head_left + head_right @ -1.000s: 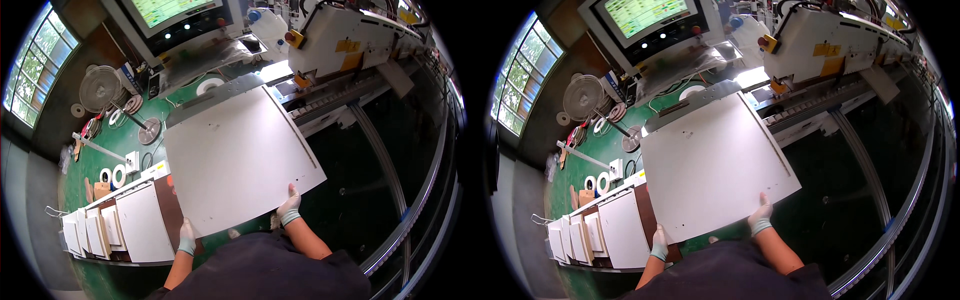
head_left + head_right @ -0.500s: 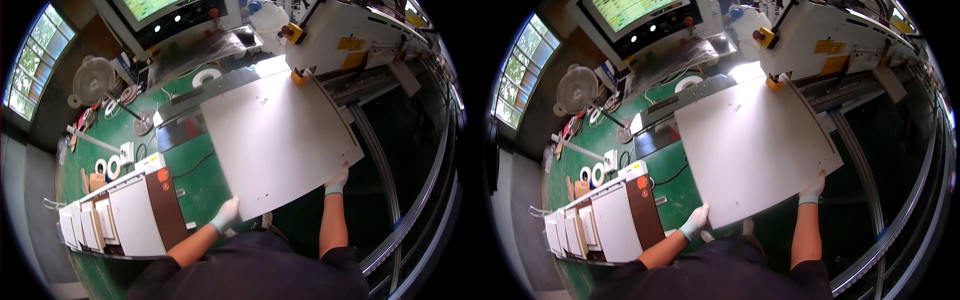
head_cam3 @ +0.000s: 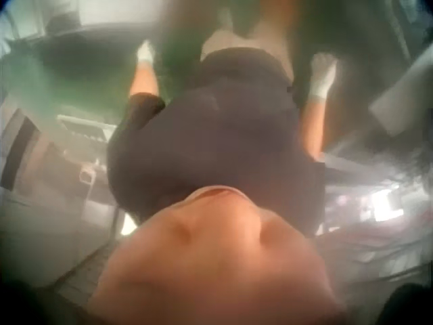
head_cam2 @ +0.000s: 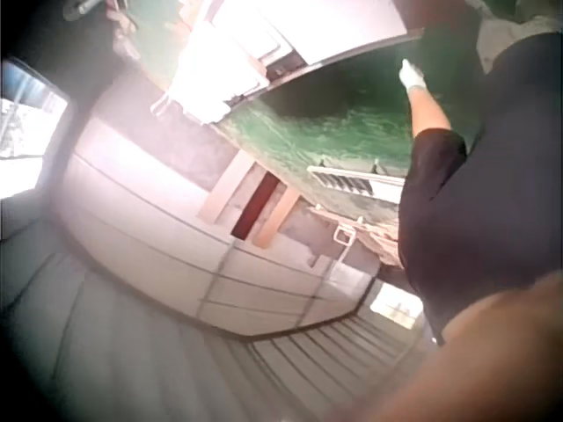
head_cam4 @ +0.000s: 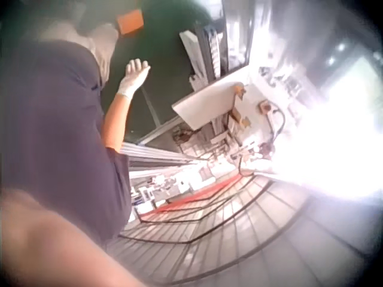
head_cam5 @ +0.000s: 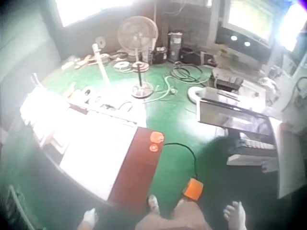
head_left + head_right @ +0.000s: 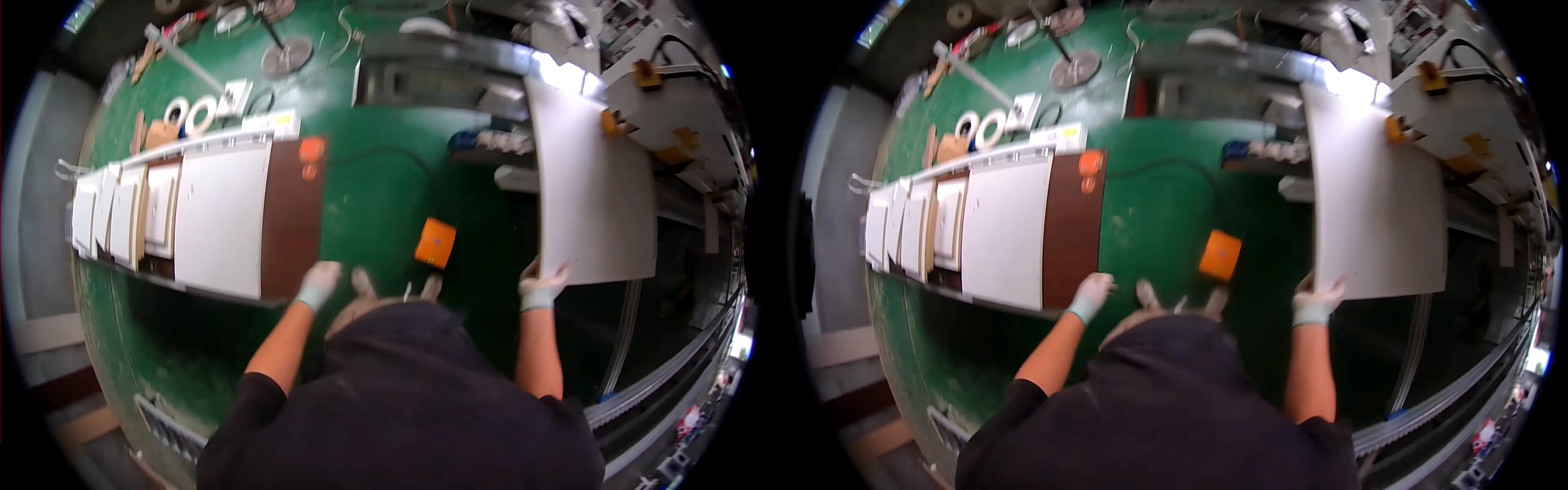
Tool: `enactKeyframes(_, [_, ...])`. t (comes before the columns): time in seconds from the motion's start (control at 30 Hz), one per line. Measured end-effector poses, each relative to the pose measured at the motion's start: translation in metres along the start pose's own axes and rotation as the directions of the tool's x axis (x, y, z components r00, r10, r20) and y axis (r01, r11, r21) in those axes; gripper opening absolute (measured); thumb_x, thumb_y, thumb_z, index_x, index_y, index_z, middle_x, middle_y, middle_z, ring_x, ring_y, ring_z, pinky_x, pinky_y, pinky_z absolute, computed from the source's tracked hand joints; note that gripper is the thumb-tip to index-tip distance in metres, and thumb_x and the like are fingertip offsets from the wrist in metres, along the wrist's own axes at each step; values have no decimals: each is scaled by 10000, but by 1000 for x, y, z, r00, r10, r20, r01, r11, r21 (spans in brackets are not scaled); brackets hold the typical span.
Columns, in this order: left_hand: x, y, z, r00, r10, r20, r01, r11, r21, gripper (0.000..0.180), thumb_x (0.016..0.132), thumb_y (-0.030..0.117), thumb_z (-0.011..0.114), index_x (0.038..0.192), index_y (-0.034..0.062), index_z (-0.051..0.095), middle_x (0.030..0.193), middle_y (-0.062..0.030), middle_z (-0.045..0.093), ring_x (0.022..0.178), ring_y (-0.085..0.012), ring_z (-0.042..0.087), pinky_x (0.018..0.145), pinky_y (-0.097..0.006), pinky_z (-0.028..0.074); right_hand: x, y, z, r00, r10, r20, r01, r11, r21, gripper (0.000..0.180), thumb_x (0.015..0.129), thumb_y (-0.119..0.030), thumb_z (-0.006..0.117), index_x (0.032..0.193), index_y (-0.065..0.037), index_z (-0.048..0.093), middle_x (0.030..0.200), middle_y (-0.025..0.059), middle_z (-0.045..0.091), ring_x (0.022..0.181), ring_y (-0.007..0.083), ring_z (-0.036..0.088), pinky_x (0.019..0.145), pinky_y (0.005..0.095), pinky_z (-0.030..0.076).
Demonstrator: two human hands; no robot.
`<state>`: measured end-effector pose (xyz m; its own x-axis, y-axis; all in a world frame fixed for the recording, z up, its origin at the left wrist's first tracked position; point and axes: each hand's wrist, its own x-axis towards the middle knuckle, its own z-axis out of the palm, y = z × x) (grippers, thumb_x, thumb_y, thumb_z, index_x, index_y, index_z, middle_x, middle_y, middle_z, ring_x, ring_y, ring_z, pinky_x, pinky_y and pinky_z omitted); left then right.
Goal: The person picks up white rectangular boards from a stack on a table and feeds them one at a time into an edge-banding machine, repeating the process for multiple boards.
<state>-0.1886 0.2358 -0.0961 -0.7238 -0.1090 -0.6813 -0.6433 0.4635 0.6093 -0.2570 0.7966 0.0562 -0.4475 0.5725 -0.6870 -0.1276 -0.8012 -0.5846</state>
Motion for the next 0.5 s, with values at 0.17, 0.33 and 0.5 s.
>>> enactKeyframes(0.17, [-98,-271,-116,638,-747,-185,603,635,-484,353,1043,431,398,1181,156,571,1059,-92,613,886,-294,584,725,-430,460,36,-30,-8,972,-161,-169,160,987,-20,569,982,-569,527,1258,-72,555,1088,88,670,978,228,671,752,345,610])
enactKeyframes(0.33, [-136,-370,-139,683,-729,53,387,300,-872,305,1043,446,375,1177,224,536,997,-60,536,841,-290,520,646,-430,395,-58,95,-13,964,138,226,19,815,-580,643,1014,-563,516,1399,-52,461,1275,144,607,1089,266,641,869,335,555])
enactKeyframes(0.5, [-38,-317,-163,789,-593,-161,111,395,-912,249,983,371,582,890,140,563,663,-24,468,552,-173,446,494,-354,381,-105,137,-81,786,483,386,389,97,-916,499,966,-394,656,1304,-32,598,1133,106,681,1024,266,659,935,367,517])
